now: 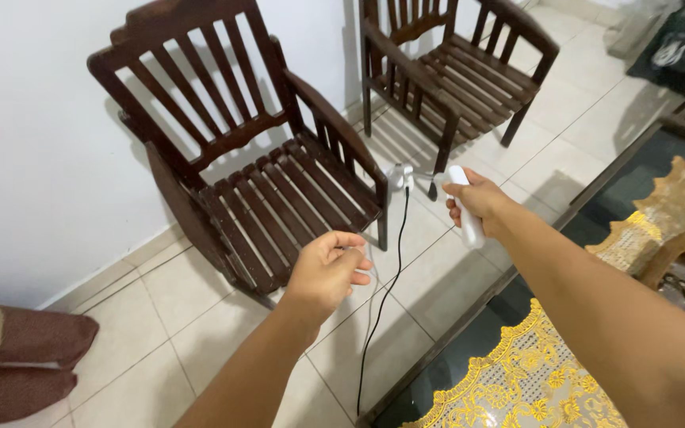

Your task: The person uses a handheld electric cleaning device to clean the surfaces of several wooden chairs in a dining area. They move the device back and forth along the chair seats, backs, and legs, systematically working around the room.

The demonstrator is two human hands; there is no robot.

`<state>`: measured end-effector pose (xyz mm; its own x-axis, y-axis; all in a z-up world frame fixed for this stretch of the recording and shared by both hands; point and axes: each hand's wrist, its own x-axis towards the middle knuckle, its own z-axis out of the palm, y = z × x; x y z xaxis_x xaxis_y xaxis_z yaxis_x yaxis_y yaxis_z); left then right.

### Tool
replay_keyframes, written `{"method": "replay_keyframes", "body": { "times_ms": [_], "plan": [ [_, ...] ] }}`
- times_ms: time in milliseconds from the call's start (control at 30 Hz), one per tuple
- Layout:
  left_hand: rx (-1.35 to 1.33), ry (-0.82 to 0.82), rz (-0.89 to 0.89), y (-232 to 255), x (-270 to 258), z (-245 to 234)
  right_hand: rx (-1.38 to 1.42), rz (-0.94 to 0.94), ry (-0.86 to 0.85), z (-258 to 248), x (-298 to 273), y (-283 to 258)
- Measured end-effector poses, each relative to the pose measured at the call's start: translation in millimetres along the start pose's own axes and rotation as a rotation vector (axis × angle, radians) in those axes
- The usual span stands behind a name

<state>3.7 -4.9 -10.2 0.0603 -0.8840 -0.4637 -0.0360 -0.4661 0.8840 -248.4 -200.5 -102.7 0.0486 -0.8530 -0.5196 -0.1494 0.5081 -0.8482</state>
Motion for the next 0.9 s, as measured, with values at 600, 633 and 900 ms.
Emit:
{"method": "replay_keyframes", "body": {
  "times_ms": [600, 633, 900],
  "plan": [
    [-0.025, -0.041, 0.106, 16, -65, -11, -0.514, -0.214, 0.312, -33, -92, -3],
    [-0.019, -0.049, 0.119, 18, -73, -11, -0.527, -0.191, 0.318, -37, -102, -1],
    [-0.013, -0.123, 0.239, 29, -140, -30, -0.408, -0.092, 0.278, -72, -172, 15]
  ]
}}
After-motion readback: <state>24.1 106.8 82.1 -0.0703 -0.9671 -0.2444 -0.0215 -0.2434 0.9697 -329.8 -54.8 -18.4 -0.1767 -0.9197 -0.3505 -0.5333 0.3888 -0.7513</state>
